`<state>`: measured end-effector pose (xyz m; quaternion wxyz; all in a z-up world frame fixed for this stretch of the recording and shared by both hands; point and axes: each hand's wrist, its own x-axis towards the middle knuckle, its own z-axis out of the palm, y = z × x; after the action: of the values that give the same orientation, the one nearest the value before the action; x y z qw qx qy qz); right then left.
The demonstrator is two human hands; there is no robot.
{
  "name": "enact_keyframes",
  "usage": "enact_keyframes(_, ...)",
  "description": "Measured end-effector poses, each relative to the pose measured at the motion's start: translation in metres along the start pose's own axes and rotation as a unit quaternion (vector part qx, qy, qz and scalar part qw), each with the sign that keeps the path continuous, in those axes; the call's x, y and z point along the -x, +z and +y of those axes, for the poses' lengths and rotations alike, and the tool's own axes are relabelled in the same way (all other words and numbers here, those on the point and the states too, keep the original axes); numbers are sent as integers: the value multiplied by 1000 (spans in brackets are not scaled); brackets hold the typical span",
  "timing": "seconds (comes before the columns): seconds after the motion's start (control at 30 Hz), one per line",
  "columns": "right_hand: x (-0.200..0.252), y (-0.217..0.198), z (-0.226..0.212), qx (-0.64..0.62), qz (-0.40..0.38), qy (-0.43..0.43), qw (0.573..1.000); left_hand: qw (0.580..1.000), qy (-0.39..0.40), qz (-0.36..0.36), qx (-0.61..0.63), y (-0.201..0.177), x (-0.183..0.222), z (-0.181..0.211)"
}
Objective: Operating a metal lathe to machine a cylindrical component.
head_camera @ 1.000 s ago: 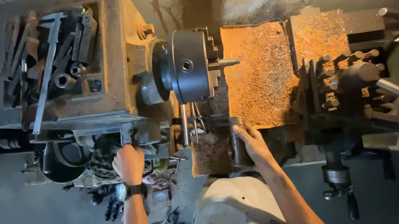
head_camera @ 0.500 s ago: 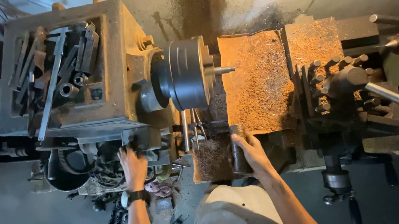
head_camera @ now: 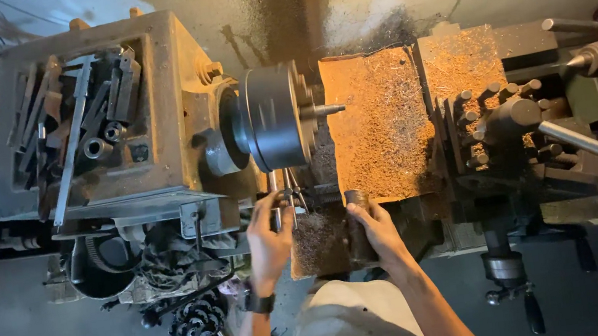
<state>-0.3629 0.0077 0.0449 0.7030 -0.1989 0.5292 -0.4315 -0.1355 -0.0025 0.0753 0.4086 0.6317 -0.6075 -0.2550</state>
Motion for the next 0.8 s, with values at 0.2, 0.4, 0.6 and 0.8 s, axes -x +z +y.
enact_keyframes(0.2,-7,-7,8,-20,8,4,1000,997,30,-37,62,13,-4,35)
enact_keyframes(0.4,-7,-6,9,-24,10,4,1000,995,-1,-66,81,16,-4,34)
enact_keyframes(0.6,-11,-10,12,-18,10,15,1000,997,54,-23,50,13,-11,29)
enact_keyframes(0.8,-10,-10,4,-1,14,17,1000,997,66,45,6,16,-46,20)
